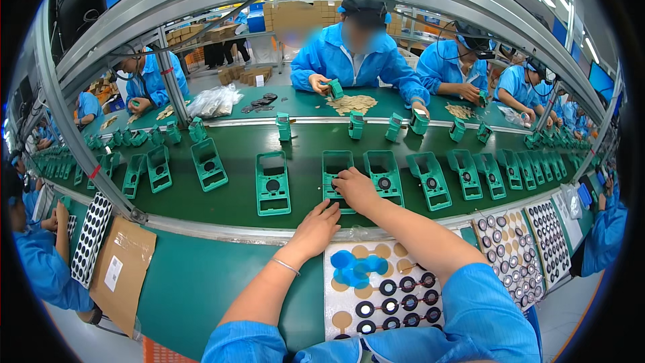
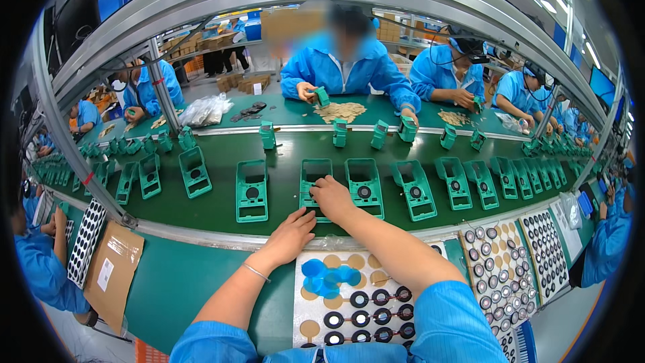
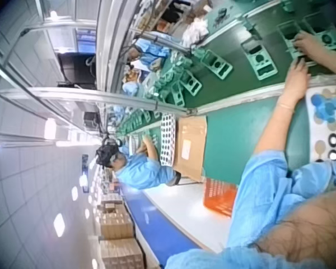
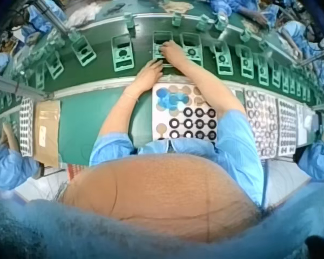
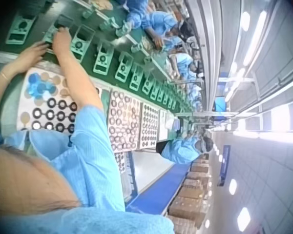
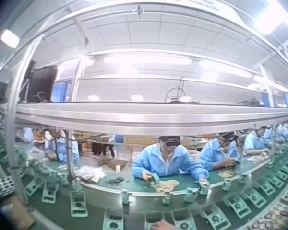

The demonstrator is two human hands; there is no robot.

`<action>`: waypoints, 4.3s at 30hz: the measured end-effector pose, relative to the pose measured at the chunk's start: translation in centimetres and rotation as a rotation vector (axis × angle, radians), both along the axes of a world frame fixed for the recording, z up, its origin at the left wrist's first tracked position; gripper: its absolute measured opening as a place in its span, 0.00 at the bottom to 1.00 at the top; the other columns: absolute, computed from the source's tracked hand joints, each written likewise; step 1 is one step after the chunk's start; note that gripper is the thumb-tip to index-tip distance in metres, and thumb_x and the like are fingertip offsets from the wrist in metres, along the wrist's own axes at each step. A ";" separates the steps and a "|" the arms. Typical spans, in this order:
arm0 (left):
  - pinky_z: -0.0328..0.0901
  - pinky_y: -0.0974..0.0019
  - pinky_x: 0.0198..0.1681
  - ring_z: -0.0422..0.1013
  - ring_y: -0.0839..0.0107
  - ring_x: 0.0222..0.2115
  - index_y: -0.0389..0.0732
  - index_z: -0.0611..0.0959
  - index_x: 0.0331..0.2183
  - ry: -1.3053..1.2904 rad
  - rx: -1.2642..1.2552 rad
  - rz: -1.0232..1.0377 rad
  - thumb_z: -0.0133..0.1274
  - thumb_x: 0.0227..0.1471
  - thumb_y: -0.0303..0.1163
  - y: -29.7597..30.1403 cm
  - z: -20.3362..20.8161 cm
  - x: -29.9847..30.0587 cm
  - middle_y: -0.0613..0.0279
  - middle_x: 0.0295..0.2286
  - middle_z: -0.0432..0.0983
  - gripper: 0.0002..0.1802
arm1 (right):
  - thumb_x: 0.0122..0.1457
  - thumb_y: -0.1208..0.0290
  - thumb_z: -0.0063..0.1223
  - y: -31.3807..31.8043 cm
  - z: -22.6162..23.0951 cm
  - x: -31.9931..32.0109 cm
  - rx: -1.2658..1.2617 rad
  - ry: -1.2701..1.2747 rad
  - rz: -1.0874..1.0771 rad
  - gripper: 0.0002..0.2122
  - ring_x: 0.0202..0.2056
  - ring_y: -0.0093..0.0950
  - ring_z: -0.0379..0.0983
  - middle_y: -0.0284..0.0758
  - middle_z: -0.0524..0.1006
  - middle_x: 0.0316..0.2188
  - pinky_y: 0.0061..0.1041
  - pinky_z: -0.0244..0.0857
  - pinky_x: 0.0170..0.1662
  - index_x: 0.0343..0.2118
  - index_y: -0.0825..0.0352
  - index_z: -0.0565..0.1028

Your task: Assembling small electronic components into green plastic jigs on a factory production line.

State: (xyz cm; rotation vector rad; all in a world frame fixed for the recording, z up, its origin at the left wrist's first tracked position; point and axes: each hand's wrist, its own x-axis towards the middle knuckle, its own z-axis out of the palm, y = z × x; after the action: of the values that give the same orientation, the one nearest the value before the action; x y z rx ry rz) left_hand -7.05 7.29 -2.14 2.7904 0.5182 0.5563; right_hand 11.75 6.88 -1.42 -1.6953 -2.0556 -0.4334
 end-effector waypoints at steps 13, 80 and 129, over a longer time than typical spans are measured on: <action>0.54 0.60 0.55 0.53 0.58 0.55 0.32 0.73 0.44 -0.013 -0.006 -0.042 0.47 0.50 0.32 0.3 -0.3 0.1 0.56 0.51 0.62 0.20 | 0.45 0.74 0.51 -0.6 0.0 0.4 0.012 -0.044 0.019 0.07 0.38 0.32 0.66 0.34 0.70 0.30 0.28 0.66 0.37 0.30 0.64 0.74; 0.55 0.56 0.54 0.57 0.50 0.51 0.36 0.76 0.40 0.128 -0.069 -0.224 0.45 0.41 0.19 0.2 2.1 3.5 0.50 0.47 0.65 0.20 | 0.46 0.69 0.47 -4.8 0.4 0.5 -0.158 -0.015 -0.201 0.13 0.47 0.36 0.62 0.42 0.70 0.42 0.30 0.55 0.52 0.32 0.71 0.76; 0.62 0.60 0.47 0.66 0.56 0.42 0.37 0.79 0.36 0.029 -0.162 -0.162 0.46 0.40 0.17 -2.0 4.6 2.5 0.54 0.40 0.72 0.18 | 0.44 0.73 0.51 -3.3 1.9 3.5 -0.143 -0.023 -0.304 0.07 0.39 0.31 0.68 0.33 0.73 0.32 0.27 0.67 0.37 0.28 0.65 0.76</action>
State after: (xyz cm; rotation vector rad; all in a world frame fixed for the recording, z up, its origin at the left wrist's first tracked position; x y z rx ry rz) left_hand -4.56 5.26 2.48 2.6586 0.3229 0.4195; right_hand 15.24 3.62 0.49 -2.1093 -1.8877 -0.4087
